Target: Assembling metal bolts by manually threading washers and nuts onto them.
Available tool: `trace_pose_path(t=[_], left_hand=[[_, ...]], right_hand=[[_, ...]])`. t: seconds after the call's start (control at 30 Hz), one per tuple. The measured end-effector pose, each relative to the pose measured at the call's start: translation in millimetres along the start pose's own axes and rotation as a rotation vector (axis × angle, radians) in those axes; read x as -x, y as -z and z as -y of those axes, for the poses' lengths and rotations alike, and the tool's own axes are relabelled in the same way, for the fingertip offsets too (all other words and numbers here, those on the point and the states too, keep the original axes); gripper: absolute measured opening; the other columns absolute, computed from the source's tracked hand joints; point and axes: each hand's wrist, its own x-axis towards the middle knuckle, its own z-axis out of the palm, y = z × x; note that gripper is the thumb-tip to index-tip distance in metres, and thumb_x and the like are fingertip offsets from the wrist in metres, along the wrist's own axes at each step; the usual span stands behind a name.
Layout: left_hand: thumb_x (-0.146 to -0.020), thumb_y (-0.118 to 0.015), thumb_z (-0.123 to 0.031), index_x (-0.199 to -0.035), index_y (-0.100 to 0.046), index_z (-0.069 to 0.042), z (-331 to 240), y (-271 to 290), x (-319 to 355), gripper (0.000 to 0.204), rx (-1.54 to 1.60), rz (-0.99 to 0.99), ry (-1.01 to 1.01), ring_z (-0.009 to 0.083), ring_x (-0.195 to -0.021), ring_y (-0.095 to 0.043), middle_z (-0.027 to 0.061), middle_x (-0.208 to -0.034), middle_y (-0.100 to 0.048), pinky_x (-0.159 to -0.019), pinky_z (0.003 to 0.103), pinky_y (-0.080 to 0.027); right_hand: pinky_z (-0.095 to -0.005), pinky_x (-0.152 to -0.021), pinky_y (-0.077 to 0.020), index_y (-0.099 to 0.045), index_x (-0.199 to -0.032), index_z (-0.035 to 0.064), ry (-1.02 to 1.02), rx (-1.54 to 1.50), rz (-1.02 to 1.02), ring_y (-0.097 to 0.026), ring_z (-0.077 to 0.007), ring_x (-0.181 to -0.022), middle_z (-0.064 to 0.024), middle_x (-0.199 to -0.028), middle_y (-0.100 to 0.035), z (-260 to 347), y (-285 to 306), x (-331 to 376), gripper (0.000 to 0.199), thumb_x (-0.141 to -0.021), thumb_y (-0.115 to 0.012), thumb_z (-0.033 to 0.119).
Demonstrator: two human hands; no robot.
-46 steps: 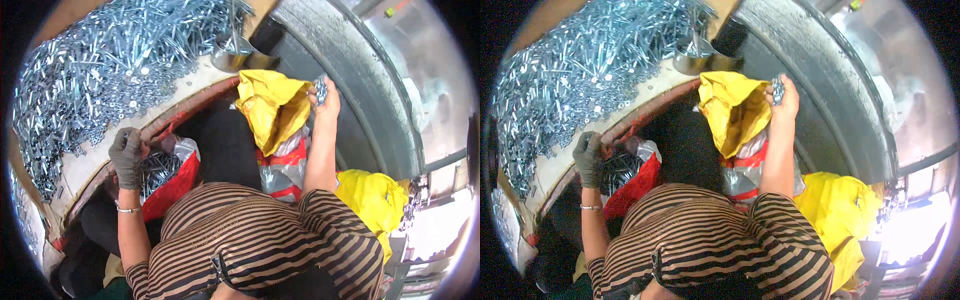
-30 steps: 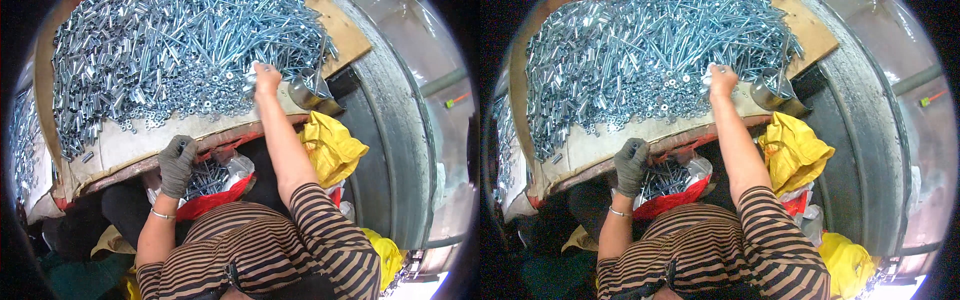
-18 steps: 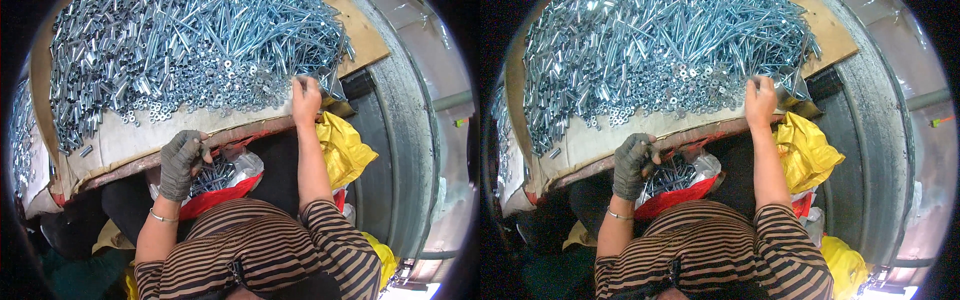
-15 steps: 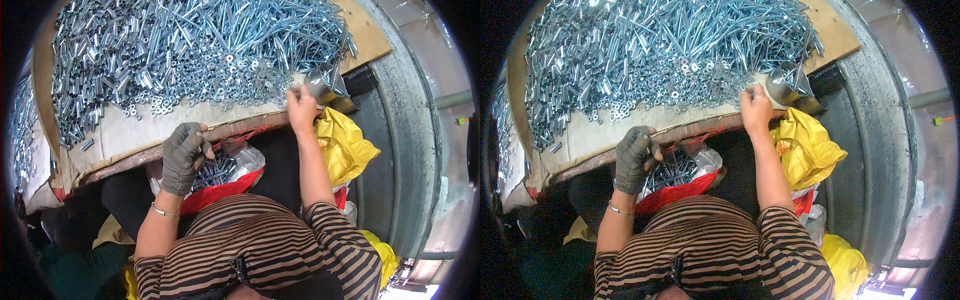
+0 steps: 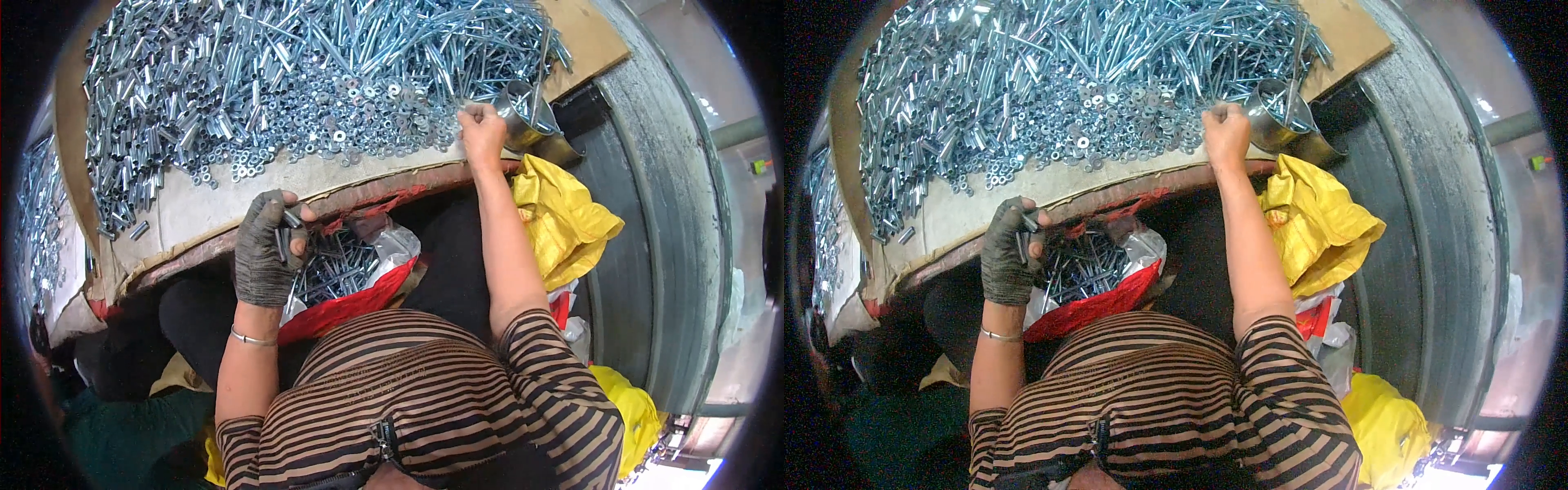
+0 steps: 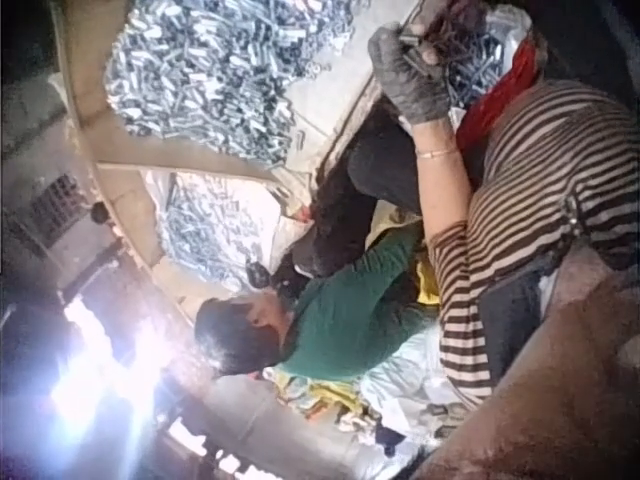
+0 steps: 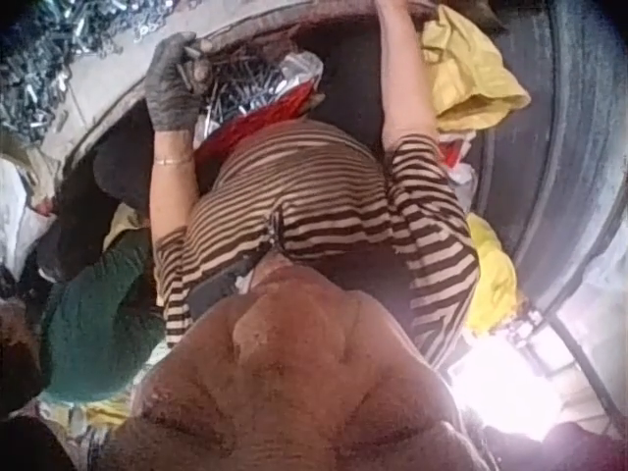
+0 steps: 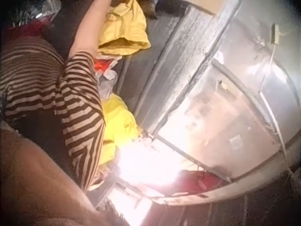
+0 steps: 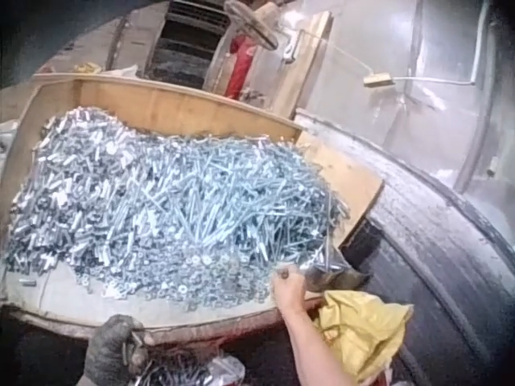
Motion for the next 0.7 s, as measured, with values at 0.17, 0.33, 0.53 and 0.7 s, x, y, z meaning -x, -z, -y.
trace_pose_path(t=[0.17,0.33,0.53,0.7], left_hand=[[-0.092,-0.054,-0.027,-0.101,-0.053,-0.004,10.7,2.2,-2.7,0.025,-0.086,0.070,0.036,0.0107,-0.050,-0.053,0.0124,-0.082,-0.063,-0.037,0.018,-0.037],[-0.093,-0.054,-0.028,-0.101,-0.054,-0.004,8.5,-0.1,-4.6,0.025,-0.014,0.063,0.075,0.0109,-0.051,-0.053,0.0116,-0.083,-0.064,-0.037,0.018,-0.035],[-0.094,-0.050,-0.031,-0.108,-0.051,-0.004,12.8,5.7,-17.1,0.030,-0.201,0.092,-0.074,0.0110,-0.060,-0.056,0.0111,-0.089,-0.062,-0.042,0.017,-0.040],[-0.092,-0.054,-0.030,-0.108,-0.052,-0.002,-1.0,5.6,-16.8,0.032,0.014,0.074,0.070,0.0154,-0.064,-0.060,0.0136,-0.090,-0.063,-0.048,0.020,-0.045]], right_hand=[[-0.0478,-0.069,-0.0478,-0.064,-0.082,0.0015,0.075,0.419,0.095,-0.063,-0.0395,-0.077,-0.0206,-0.076,-0.065,19.0,-17.6,-26.0,0.034,-0.078,-0.065,0.035],[-0.0508,-0.063,-0.0456,-0.059,-0.075,0.0041,0.174,0.528,0.083,-0.060,-0.0420,-0.073,-0.0211,-0.076,-0.063,20.2,-17.3,-21.8,0.025,-0.083,-0.059,0.028],[-0.0493,-0.060,-0.0436,-0.055,-0.072,0.0038,0.281,0.515,-0.067,-0.059,-0.0393,-0.068,-0.0173,-0.077,-0.061,33.9,0.5,-11.2,0.027,-0.086,-0.055,0.027],[-0.0347,-0.055,-0.0474,-0.059,-0.081,0.0006,0.129,0.086,-0.161,-0.063,-0.0238,-0.062,-0.0140,-0.071,-0.060,25.8,2.7,18.0,0.011,-0.087,-0.056,0.010]])
